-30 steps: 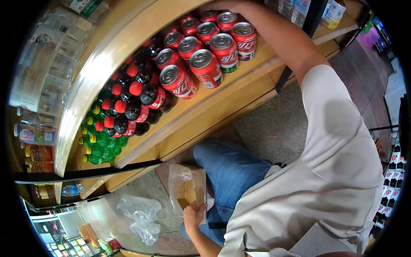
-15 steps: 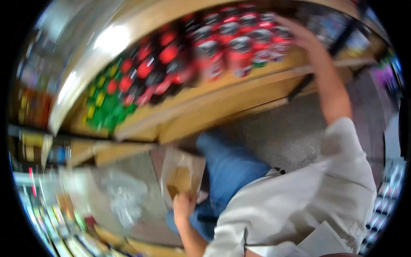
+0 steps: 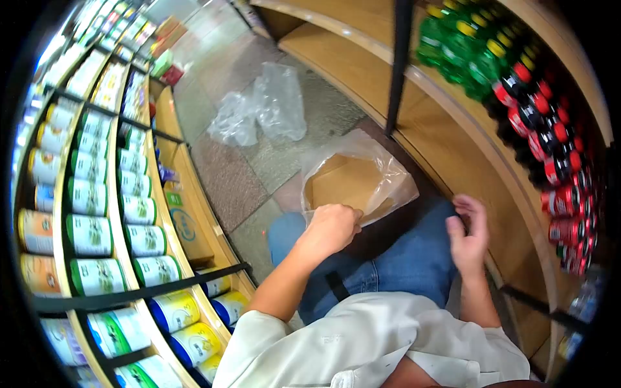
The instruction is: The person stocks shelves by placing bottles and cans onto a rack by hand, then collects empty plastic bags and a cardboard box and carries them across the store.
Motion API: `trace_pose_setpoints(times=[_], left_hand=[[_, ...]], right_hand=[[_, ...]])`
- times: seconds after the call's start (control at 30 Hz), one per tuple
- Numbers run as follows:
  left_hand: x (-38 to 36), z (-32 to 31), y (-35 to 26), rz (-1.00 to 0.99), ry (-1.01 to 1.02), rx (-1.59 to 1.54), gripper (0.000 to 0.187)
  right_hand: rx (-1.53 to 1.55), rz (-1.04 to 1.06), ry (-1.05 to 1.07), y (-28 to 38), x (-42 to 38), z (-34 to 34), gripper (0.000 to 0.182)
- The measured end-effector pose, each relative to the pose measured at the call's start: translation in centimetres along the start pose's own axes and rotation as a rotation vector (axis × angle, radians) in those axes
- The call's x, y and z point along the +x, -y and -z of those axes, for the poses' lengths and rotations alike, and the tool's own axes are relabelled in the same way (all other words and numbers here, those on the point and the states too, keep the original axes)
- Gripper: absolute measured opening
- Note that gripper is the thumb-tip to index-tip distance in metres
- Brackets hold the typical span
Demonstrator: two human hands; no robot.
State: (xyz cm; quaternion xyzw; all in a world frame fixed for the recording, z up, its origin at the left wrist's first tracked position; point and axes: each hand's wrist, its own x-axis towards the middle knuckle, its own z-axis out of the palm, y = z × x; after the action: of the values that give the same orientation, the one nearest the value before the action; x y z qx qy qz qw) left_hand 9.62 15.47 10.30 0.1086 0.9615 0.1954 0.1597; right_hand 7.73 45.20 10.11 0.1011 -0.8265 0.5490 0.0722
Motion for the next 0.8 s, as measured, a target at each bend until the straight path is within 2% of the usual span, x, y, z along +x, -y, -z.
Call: trace_pose_setpoints(times=[0.03, 0.1, 0.17, 0.2, 0.3, 0.37, 0.4, 0.43, 0.5, 0.53, 0.6, 0.63, 0.7, 0.73, 0.77, 0.8], left_hand=[[-0.5, 0.9, 0.8, -0.029, -0.072, 0.0, 0.017], [-1.6, 2.0, 2.1, -0.038, -0.153, -0.027, 0.015], [-1.9, 2.8, 3.5, -0.037, -0.155, 0.094, 0.012], [-2.4, 3.1, 3.7, -0.019, -0.147, 0.132, 0.011], [-5.2, 5.1, 3.4, 0.125, -0.161, -0.092, 0.015], [-6.8, 5.1, 3.9, 0.223, -0.04, -0.181, 0.02], [-7.9, 4.8, 4.2, 0.251, -0.069, -0.374, 0.024], [-9.5, 5.3, 4.5, 0.191, -0.126, -0.467, 0.026], [-11.7, 3.5, 5.6, 0.266, -0.169, -0.654, 0.028], [-12.8, 5.2, 6.2, 0.274, -0.182, -0.652, 0.028], [-14.7, 8.3, 6.6, 0.388, -0.147, -0.689, 0.029], [-15.0, 9.0, 7.2, 0.392, -0.142, -0.7, 0.029], [-15.1, 9.3, 9.4, 0.466, -0.262, -0.727, 0.031], [-15.2, 11.9, 10.5, 0.518, -0.25, -0.638, 0.037], [-15.1, 14.1, 11.8, 0.521, -0.217, -0.795, 0.038], [-14.8, 17.6, 12.2, 0.626, -0.234, -0.866, 0.038]], right_hand=[[-0.115, 0.094, 0.147, 2.2, 1.7, -2.3, 0.048], [-0.376, 0.434, 0.39, 6.8, 5.4, -5.7, 0.057], [-0.494, 0.569, 0.634, 9.1, 7.7, -9.3, 0.058], [-0.462, 0.546, 0.797, 10.0, 9.0, -10.9, 0.054], [-0.437, 0.432, 1.285, 10.4, 10.7, -16.6, 0.041], [-0.75, 0.437, 1.486, 12.1, 10.6, -19.7, 0.041], [-0.842, 0.543, 1.642, 14.5, 11.1, -20.7, 0.043], [-0.698, 0.606, 1.683, 13.1, 10.2, -21.7, 0.042], [-0.666, 0.492, 1.842, 13.8, 9.0, -23.4, 0.039], [-0.669, 0.509, 1.846, 17.4, 10.2, -23.9, 0.039], [-0.402, 0.583, 1.649, 26.2, 12.4, -23.5, 0.038], [-0.401, 0.575, 1.661, 28.0, 13.6, -24.3, 0.038], [-0.079, 0.387, 1.339, 29.6, 15.9, -26.4, 0.04], [-0.127, 0.436, 1.236, 29.5, 18.1, -28.4, 0.042], [-0.174, 0.461, 1.15, 29.3, 20.4, -30.4, 0.043], [-0.243, 0.464, 1.062, 30.6, 23.0, -32.1, 0.041]])
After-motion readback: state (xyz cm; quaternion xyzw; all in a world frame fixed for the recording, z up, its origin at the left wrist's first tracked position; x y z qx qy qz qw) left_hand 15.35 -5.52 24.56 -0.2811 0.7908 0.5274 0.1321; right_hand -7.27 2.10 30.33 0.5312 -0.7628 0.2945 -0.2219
